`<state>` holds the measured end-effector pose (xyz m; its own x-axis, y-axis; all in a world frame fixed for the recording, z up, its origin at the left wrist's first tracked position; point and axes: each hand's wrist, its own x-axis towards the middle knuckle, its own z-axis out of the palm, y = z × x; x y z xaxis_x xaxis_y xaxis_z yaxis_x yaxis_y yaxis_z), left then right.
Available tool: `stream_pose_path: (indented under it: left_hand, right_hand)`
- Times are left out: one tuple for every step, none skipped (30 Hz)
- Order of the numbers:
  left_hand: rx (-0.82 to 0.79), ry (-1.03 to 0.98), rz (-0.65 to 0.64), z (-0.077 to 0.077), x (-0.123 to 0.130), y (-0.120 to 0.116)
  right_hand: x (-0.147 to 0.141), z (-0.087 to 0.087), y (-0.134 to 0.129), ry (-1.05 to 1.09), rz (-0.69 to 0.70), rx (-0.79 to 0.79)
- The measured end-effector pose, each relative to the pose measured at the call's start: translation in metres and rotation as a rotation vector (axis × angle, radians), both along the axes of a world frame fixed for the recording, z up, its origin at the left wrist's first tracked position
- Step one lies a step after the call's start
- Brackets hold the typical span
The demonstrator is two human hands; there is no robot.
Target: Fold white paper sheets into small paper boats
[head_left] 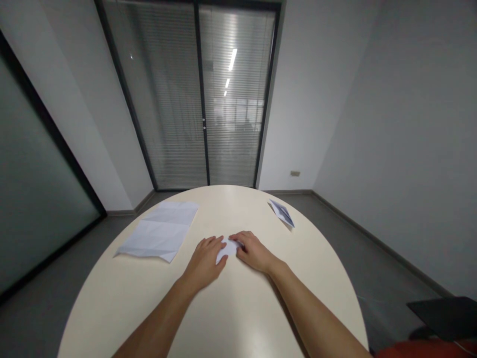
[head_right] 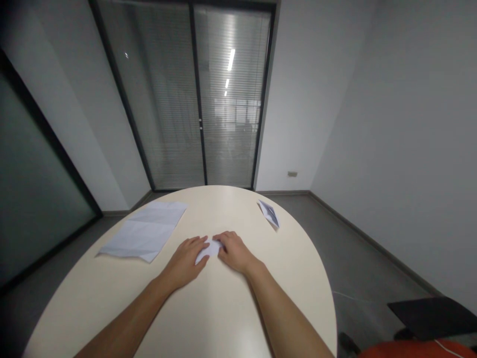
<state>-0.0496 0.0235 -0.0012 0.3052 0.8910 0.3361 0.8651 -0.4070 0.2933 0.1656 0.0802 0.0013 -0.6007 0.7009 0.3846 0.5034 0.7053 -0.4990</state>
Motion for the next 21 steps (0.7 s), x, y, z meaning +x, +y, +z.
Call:
stream_pose_path:
  left_hand:
    - [-0.002, 0.006, 0.003, 0.0, 0.0, 0.0]
    - [0.0, 0.011, 0.006, -0.001, 0.0, 0.0]
    - [0.003, 0.012, 0.008, -0.001, 0.0, 0.0]
    - [0.008, 0.011, 0.009, -0.001, -0.001, 0.0]
    - [0.013, 0.008, 0.008, -0.001, -0.001, 0.0]
    - [0.017, 0.002, 0.007, -0.001, -0.002, 0.0]
    - [0.018, -0.005, 0.006, -0.001, -0.002, 0.0]
    - [0.016, -0.01, 0.005, -0.001, -0.002, 0.0]
    - [0.012, -0.014, 0.005, -0.001, -0.003, 0.0]
    - [0.008, -0.018, 0.004, -0.001, -0.003, 0.0]
    - [0.006, -0.023, 0.003, -0.001, -0.003, 0.0]
    - [0.006, -0.029, 0.001, -0.002, -0.003, 0.0]
    - [0.009, -0.034, 0.0, -0.003, -0.003, 0.001]
    - [0.015, -0.04, -0.003, -0.004, -0.003, 0.001]
    - [0.021, -0.044, -0.005, -0.005, -0.003, 0.001]
    - [0.026, -0.047, -0.007, -0.006, -0.003, 0.002]
    - [0.029, -0.049, -0.009, -0.007, -0.004, 0.002]
    - [0.031, -0.05, -0.012, -0.008, -0.004, 0.002]
    - [0.031, -0.052, -0.013, -0.008, -0.004, 0.002]
    - [0.029, -0.052, -0.015, -0.008, -0.004, 0.002]
    - [0.025, -0.05, -0.015, -0.008, -0.003, 0.002]
  right_hand:
    - [0.001, -0.002, 0.001, 0.001, 0.004, 0.008]
    - [0.003, -0.003, 0.001, -0.001, 0.006, 0.015]
    - [0.004, -0.004, 0.002, -0.004, 0.009, 0.018]
    - [0.005, -0.005, 0.002, -0.007, 0.011, 0.019]
    - [0.006, -0.005, 0.002, -0.008, 0.012, 0.02]
    - [0.007, -0.005, 0.002, -0.006, 0.012, 0.022]
    - [0.008, -0.004, 0.002, -0.004, 0.008, 0.022]
    - [0.008, -0.003, 0.001, -0.004, 0.0, 0.02]
    - [0.008, -0.001, 0.001, -0.007, -0.01, 0.015]
    - [0.007, 0.001, 0.001, -0.01, -0.02, 0.01]
    - [0.007, 0.003, 0.0, -0.013, -0.029, 0.004]
    - [0.006, 0.006, 0.0, -0.016, -0.039, -0.003]
    - [0.006, 0.008, -0.001, -0.018, -0.049, -0.008]
    - [0.005, 0.01, -0.002, -0.023, -0.059, -0.013]
    - [0.004, 0.012, -0.003, -0.028, -0.07, -0.018]
    - [0.003, 0.014, -0.004, -0.036, -0.081, -0.023]
    - [0.002, 0.015, -0.005, -0.044, -0.093, -0.028]
    - [0.001, 0.016, -0.006, -0.051, -0.108, -0.032]
    - [0.0, 0.017, -0.007, -0.056, -0.123, -0.034]
    - [-0.001, 0.017, -0.007, -0.06, -0.14, -0.035]
    - [-0.002, 0.016, -0.007, -0.061, -0.155, -0.036]
